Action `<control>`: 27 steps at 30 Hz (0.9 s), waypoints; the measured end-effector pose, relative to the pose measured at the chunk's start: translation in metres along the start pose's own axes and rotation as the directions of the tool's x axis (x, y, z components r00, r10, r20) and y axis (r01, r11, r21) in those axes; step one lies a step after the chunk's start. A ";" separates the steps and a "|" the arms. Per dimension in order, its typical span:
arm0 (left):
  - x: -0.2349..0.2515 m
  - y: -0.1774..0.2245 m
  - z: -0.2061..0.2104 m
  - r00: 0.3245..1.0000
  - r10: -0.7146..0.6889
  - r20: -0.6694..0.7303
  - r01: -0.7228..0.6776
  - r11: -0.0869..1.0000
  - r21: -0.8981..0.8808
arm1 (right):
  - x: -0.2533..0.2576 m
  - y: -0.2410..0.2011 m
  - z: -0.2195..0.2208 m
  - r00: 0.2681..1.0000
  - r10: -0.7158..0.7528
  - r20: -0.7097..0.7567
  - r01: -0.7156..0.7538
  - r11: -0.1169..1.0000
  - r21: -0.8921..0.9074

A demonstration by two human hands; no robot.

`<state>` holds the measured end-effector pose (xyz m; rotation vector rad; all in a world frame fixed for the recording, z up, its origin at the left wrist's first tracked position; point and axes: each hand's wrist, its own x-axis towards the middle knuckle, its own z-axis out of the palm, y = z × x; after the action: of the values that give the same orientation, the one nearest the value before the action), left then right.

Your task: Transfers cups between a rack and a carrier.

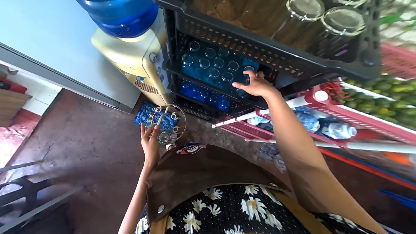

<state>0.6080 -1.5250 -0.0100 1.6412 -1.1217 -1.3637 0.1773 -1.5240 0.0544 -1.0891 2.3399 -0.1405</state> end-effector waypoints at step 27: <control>-0.001 -0.007 -0.022 0.989 -0.073 -0.126 0.068 0.997 -0.043 | 0.066 -0.005 -0.014 0.990 0.125 -0.068 -0.094 0.935 0.343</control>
<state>0.6312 -1.5212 -0.0120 1.7285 -0.9653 -1.2965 0.1389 -1.5777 0.0388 -0.7948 2.3337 -0.5395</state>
